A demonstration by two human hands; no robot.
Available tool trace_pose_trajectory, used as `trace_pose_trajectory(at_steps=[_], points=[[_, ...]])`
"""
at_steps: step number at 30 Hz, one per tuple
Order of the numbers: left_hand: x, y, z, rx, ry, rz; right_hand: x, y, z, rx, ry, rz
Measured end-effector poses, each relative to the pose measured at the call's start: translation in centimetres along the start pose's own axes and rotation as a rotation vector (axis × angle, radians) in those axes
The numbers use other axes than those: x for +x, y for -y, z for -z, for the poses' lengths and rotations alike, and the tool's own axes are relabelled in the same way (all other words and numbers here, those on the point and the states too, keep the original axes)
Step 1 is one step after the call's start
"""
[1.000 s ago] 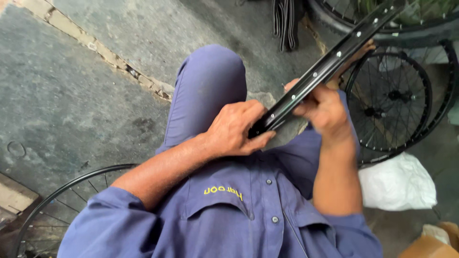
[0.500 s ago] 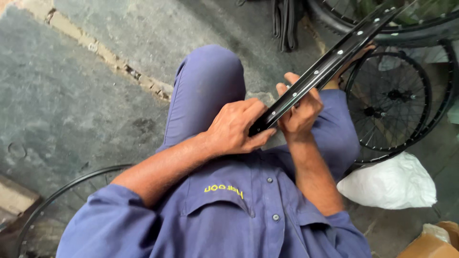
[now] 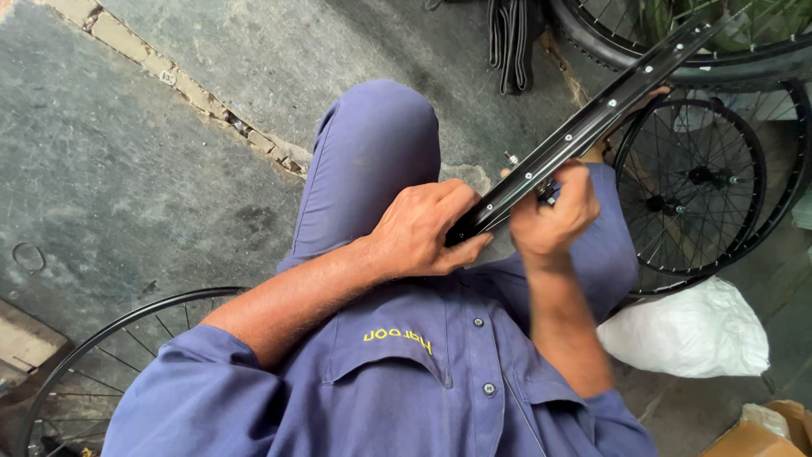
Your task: The person inserts metal spokes into the holes of a bicycle wheel rim by hand, positioning the rim on their lap while sitting on the floor.
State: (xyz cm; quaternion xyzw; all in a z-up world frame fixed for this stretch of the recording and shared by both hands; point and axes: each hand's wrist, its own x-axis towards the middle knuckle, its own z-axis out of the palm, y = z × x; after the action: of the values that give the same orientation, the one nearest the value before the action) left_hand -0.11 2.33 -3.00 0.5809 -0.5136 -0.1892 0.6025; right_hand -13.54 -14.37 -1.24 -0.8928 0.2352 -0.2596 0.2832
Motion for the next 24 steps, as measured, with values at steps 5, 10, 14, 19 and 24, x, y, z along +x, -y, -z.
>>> trace_pose_trajectory(at_steps=[5,10,14,19,24], points=[[-0.5,-0.1,0.1,0.023,-0.012,0.003,-1.1,0.1,-0.2,-0.181,-0.226,0.185],[-0.3,-0.2,0.2,0.009,-0.015,-0.002,-1.3,-1.7,1.6,0.452,0.057,-0.163],[0.2,-0.7,0.5,0.011,0.007,0.019,-2.1,-3.3,1.8,0.552,0.075,-0.218],[4.6,-0.9,-0.1,0.092,-0.149,-0.011,-2.4,-6.2,0.4,0.887,0.032,-0.193],[9.5,0.9,-1.1,0.305,-0.141,0.058,-1.6,-3.8,0.1,0.501,-0.110,-0.237]])
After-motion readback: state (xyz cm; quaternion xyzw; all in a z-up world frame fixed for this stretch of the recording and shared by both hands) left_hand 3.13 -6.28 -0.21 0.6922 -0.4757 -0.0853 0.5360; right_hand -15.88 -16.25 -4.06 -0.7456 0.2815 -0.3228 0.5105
